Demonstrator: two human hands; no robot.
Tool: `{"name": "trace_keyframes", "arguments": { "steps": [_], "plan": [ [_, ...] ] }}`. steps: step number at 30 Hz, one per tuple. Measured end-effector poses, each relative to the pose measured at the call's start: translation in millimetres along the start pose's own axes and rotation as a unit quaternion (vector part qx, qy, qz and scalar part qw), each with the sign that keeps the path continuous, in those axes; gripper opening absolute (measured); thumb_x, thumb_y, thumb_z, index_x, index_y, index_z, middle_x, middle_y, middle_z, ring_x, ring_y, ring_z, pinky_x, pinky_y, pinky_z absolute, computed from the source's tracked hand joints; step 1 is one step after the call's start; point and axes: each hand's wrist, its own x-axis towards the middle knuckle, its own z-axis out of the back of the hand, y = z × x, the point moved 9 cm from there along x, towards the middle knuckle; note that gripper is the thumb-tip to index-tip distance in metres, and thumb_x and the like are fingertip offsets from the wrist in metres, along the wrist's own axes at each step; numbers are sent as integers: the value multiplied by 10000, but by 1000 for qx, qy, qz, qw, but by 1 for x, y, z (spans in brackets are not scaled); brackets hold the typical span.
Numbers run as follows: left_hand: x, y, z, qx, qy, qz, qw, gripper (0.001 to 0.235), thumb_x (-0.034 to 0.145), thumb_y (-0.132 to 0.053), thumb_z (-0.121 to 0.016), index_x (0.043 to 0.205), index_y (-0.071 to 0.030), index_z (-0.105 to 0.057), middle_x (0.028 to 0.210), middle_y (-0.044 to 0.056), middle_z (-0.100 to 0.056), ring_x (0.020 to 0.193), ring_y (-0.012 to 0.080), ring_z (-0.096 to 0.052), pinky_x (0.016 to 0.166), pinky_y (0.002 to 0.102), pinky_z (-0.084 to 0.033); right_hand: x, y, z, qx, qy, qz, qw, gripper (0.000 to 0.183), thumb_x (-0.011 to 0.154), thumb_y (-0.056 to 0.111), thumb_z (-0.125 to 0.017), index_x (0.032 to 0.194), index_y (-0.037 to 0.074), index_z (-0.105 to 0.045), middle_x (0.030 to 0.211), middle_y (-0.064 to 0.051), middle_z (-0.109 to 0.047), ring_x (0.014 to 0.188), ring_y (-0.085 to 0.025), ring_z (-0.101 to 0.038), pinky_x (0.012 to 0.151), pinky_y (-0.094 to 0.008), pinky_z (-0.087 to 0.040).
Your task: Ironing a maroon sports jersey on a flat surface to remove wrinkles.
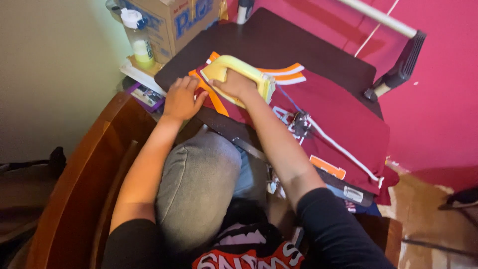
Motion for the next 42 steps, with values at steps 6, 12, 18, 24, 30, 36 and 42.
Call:
{"name": "trace_keyframes", "arguments": {
  "steps": [6, 12, 18, 24, 30, 36, 42],
  "plan": [
    [6, -9, 13, 72, 55, 16, 996, 611, 1032, -674, -438, 1398, -244, -672, 1384, 32, -623, 1237, 295, -604, 1100, 638, -396, 14, -40, -10, -41, -19, -26, 999, 920, 879, 636, -610, 1545, 36, -406, 1557, -202, -480, 1467, -334, -436, 1249, -496, -288],
    [9, 2, 10, 109, -55, 3, 993, 441, 1089, -624, -478, 1261, -327, -755, 1316, -31, -710, 1215, 249, -652, 1096, 770, -190, -90, -41, 25, -108, 115, -33, 987, 1023, 855, 810, -479, 1468, -8, -505, 1466, -270, -549, 1401, -376, -502, 1174, -504, -381],
    [32, 11, -4, 87, 206, 94, 970, 604, 1078, -677, -273, 1474, -351, -591, 1602, -9, -508, 1538, 294, -360, 1132, 832, 21, -156, -112, 38, -158, 246, -67, 954, 1082, 810, 865, -477, 1380, -46, -602, 1435, -273, -587, 1401, -403, -501, 1191, -499, -376],
    [70, 11, 3, 155, 271, 177, 933, 642, 1043, -648, -236, 1465, -324, -594, 1657, -13, -449, 1600, 251, -219, 1121, 832, 77, -143, -90, 72, -76, 98, -137, 983, 1052, 819, 841, -492, 1385, -42, -584, 1393, -276, -610, 1347, -395, -557, 1104, -517, -437],
    [74, 17, -85, 5, 216, 186, 959, 767, 1095, -639, -232, 1608, -88, -378, 1655, 153, -386, 1540, 330, -336, 1255, 639, -67, -33, -57, 21, -57, 52, -41, 996, 1012, 800, 852, -537, 1347, 5, -621, 1342, -228, -651, 1297, -360, -599, 1068, -478, -483],
    [57, 26, -74, 48, 325, 199, 923, 820, 1050, -688, -177, 1681, -167, -116, 1757, 28, -47, 1618, 207, -19, 1297, 532, 113, -58, -55, 15, -90, 95, -2, 991, 912, 823, 806, -542, 1333, 53, -618, 1328, -211, -663, 1295, -370, -598, 1079, -510, -464],
    [52, 41, -70, 52, 350, 214, 911, 809, 1047, -662, -130, 1686, -170, -57, 1758, 28, 8, 1613, 187, 40, 1276, 520, 186, -174, -84, 56, -260, 54, 206, 942, 665, 843, 752, -573, 1183, 200, -722, 1186, -81, -733, 1291, -345, -590, 1034, -567, -471]
  ]
}}
